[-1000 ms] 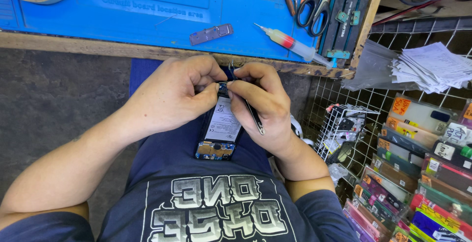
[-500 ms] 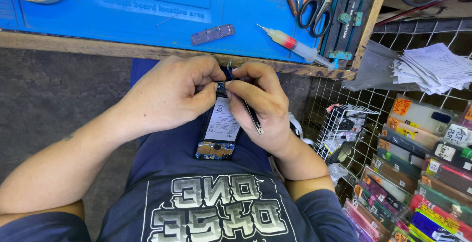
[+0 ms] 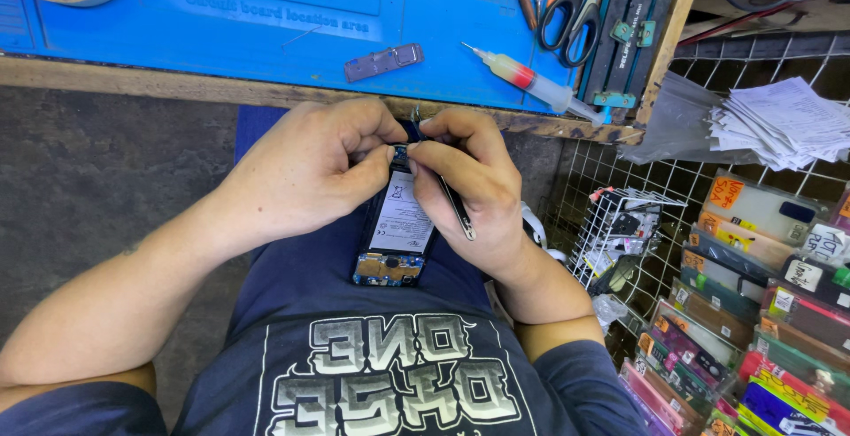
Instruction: The person is repairing a disassembled smartphone by connecting internal ribbon cables and securing components. They use a small screwdriver to tighten screws on the device's frame and then attach a camera module to the back of the phone.
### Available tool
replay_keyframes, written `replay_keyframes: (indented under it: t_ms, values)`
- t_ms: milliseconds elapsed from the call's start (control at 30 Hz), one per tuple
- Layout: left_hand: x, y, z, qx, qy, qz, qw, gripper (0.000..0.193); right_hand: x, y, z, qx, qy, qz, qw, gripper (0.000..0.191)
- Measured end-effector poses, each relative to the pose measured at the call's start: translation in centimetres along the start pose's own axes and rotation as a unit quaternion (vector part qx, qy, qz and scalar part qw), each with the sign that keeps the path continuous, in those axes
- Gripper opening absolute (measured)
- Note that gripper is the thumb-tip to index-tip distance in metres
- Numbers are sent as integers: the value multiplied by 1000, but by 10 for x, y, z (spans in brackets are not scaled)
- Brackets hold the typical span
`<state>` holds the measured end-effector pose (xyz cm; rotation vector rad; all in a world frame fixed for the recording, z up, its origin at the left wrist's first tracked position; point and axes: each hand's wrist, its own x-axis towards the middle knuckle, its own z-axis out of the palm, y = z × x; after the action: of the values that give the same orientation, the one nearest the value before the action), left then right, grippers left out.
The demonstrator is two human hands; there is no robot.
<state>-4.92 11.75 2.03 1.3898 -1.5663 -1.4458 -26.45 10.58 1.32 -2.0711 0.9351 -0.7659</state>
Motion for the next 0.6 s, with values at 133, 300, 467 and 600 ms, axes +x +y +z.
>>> replay_keyframes:
  t_ms: [133,300,467,600]
  values:
    - [-1,-1,1,-1,10,5,1000,12,1,0,0,1,0,-2,1000,21]
    - [-2,-1,4,-5,28,24,999,12,1,-2,0,-2,10,17,1000,19]
    - [-7,3,8,4,35,14,999,14,-1,-6,2,26,24,49,998,19]
    - [-11,8,10,7,31,-28,999,15,-1,-7,0,64,16,75,995,19]
